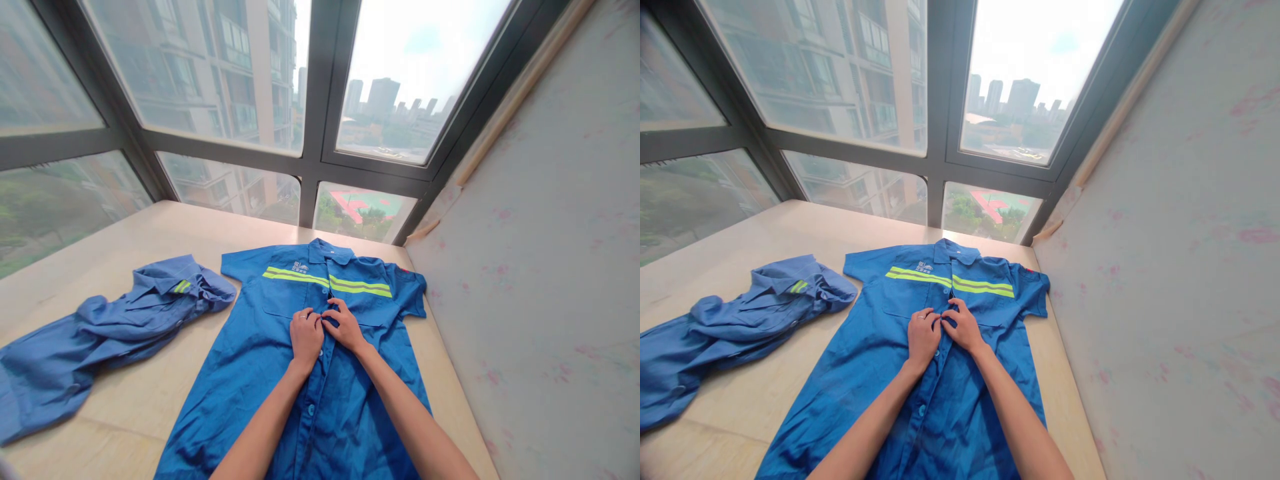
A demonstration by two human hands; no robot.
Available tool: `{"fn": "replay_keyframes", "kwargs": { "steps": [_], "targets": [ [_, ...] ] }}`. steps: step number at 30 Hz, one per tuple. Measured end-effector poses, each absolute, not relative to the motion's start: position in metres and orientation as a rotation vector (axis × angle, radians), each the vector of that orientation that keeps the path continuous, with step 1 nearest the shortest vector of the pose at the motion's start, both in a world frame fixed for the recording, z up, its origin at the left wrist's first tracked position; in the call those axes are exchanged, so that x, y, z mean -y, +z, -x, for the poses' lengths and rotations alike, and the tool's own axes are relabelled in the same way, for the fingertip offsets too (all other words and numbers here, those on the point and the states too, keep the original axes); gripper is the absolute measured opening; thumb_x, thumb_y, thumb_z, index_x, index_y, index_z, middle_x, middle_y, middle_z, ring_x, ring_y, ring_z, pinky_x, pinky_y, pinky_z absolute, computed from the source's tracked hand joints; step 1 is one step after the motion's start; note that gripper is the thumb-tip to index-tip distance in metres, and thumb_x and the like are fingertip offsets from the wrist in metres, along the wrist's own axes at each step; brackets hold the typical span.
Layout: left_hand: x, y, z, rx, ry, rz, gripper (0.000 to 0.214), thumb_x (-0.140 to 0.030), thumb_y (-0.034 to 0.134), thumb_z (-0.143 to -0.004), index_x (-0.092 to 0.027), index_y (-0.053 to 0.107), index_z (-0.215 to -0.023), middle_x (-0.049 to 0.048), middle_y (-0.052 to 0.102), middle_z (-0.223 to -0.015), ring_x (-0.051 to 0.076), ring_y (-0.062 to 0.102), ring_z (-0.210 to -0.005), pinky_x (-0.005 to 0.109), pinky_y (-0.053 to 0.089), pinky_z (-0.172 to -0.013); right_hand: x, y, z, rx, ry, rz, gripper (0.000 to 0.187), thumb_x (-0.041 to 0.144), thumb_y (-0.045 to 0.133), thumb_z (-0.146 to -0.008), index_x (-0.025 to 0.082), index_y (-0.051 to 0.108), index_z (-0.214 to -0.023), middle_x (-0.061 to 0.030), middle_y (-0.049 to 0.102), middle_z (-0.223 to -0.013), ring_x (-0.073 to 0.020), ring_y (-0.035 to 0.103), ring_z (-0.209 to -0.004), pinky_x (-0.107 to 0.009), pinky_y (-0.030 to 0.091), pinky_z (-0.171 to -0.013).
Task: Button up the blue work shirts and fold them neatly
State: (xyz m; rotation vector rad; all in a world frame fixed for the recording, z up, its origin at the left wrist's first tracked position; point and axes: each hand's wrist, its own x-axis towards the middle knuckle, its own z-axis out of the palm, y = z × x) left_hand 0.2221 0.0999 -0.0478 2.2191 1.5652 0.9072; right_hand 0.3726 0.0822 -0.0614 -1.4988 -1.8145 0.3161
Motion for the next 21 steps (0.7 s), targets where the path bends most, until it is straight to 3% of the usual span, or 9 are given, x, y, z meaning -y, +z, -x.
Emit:
{"fn": "replay_keyframes", "kwargs": {
  "steps": [6, 15, 21],
  "targets": [
    [-0.099, -0.046, -0.223, -1.585, 0.863, -2.232, 0.021, -0.018, 0.054, -0.087, -0.021, 0.075, -0.093, 0.0107, 0.068, -0.115, 0.029, 0.056, -0.110, 0.042, 0.047, -0.092, -0.084, -0.058, -0.372, 1.751, 0.384, 1.513, 0.014, 0.020, 0.064, -0.080, 0.024, 0.072, -0.091, -0.0088, 0.055, -0.127, -0.0231, 0.059, -0.112, -0.037, 0.049, -0.096],
    [-0.095, -0.046, -0.223, -1.599, 0.775, -2.316, 0.023, -0.018, 0.053, -0.087, -0.021, 0.074, -0.096, 0.0115, 0.065, -0.125, 0.031, 0.054, -0.116, 0.044, 0.047, -0.090, -0.082, -0.058, -0.371, 1.730, 0.386, 1.502, 0.011, 0.023, 0.064, -0.080, 0.023, 0.070, -0.090, -0.0092, 0.056, -0.126, -0.0230, 0.060, -0.112, -0.038, 0.049, -0.096],
    [-0.089, -0.052, -0.218, -1.542, 0.724, -2.423, 0.031, -0.019, 0.048, -0.091, -0.019, 0.071, -0.112, 0.0155, 0.059, -0.135, 0.031, 0.053, -0.124, 0.046, 0.047, -0.094, -0.082, -0.060, -0.372, 1.744, 0.364, 1.476, 0.010, 0.027, 0.065, -0.083, 0.023, 0.071, -0.090, -0.0093, 0.056, -0.125, -0.0229, 0.060, -0.113, -0.038, 0.049, -0.098]
  ]
}}
